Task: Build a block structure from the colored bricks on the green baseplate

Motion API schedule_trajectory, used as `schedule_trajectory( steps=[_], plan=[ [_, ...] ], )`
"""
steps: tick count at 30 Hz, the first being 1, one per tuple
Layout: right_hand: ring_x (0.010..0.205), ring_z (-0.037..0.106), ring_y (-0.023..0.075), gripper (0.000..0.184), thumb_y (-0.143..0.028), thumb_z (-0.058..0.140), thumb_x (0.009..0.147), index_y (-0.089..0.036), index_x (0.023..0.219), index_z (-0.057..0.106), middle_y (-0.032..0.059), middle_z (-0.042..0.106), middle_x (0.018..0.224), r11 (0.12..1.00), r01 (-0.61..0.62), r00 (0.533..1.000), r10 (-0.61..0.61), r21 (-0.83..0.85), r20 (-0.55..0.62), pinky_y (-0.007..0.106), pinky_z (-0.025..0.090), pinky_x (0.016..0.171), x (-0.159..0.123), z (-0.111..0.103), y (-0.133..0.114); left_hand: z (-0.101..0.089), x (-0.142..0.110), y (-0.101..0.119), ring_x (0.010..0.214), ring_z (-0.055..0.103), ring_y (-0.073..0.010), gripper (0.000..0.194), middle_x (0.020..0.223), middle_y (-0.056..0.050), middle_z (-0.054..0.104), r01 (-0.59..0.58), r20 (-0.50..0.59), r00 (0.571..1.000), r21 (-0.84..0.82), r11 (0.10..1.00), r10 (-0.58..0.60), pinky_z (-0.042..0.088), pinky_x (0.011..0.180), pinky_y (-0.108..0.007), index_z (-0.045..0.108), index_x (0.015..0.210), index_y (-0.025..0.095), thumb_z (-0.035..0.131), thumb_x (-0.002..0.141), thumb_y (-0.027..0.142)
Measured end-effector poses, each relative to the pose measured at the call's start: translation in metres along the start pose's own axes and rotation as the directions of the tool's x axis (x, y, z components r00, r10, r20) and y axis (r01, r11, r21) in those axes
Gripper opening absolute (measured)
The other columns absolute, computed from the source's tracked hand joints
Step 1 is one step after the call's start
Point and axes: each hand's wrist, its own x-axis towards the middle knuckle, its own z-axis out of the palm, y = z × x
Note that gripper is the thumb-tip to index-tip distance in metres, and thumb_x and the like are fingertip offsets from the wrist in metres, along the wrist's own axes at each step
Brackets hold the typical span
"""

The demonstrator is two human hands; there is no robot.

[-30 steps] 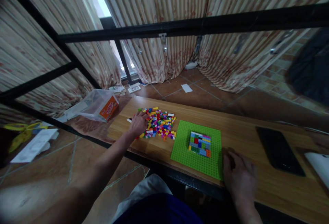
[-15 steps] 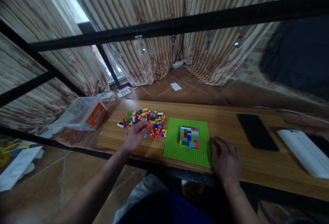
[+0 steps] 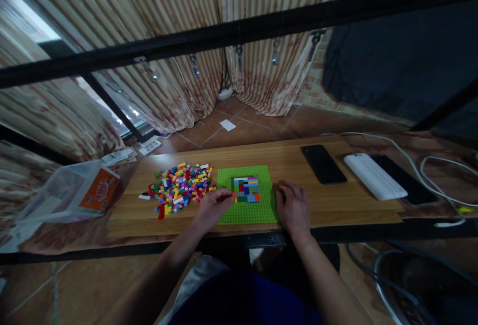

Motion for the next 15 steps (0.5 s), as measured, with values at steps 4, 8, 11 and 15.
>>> schedule_trajectory(
  steps=[4,8,11,15],
  plan=[
    [0.106,0.057,0.0278,0.034,-0.037,0.046,0.094,-0.016,0.105,0.070,0.0155,0.068,0.114,1.000,-0.015,1.000,0.015,0.008,0.009,0.047,0.046,0.095,0.001,-0.002,-0.003,0.004,0.006,0.008,0.052,0.049,-0.0085,0.011,0.061,0.004,0.061,0.002,0.005,1.000,0.140,0.990,-0.003,0.034,0.050,-0.021,0.069,0.082,0.018,0.064,0.077,0.027],
    [0.104,0.058,0.0277,0.033,-0.036,0.044,0.094,-0.018,0.104,0.070,0.0142,0.067,0.113,1.000,-0.009,1.000,0.009,0.018,0.011,0.049,0.046,0.094,0.003,-0.004,-0.006,0.006,0.015,0.017,0.060,0.055,-0.0092,0.008,0.071,0.003,0.067,-0.102,0.052,0.994,0.194,0.976,0.093,0.040,0.057,-0.021,0.068,0.081,0.019,0.061,0.080,0.023],
    [0.105,0.058,0.0279,0.033,-0.036,0.045,0.094,-0.018,0.103,0.070,0.0145,0.067,0.113,1.000,-0.013,1.000,0.013,0.021,-0.008,0.049,0.046,0.094,0.002,-0.004,-0.006,0.007,0.023,0.021,0.068,0.061,-0.0108,0.012,0.079,0.001,0.071,-0.168,0.116,0.982,0.209,0.963,0.146,0.045,0.063,-0.021,0.069,0.087,0.019,0.058,0.083,0.022],
    [0.105,0.057,0.0281,0.034,-0.036,0.045,0.094,-0.018,0.103,0.071,0.0149,0.068,0.112,1.000,-0.025,1.000,0.025,0.019,-0.007,0.049,0.046,0.094,0.002,-0.003,-0.007,0.011,0.032,0.025,0.075,0.065,-0.0133,0.016,0.085,0.000,0.074,-0.249,0.194,0.961,0.307,0.919,0.195,0.049,0.071,-0.024,0.071,0.091,0.020,0.056,0.086,0.020]
  ],
)
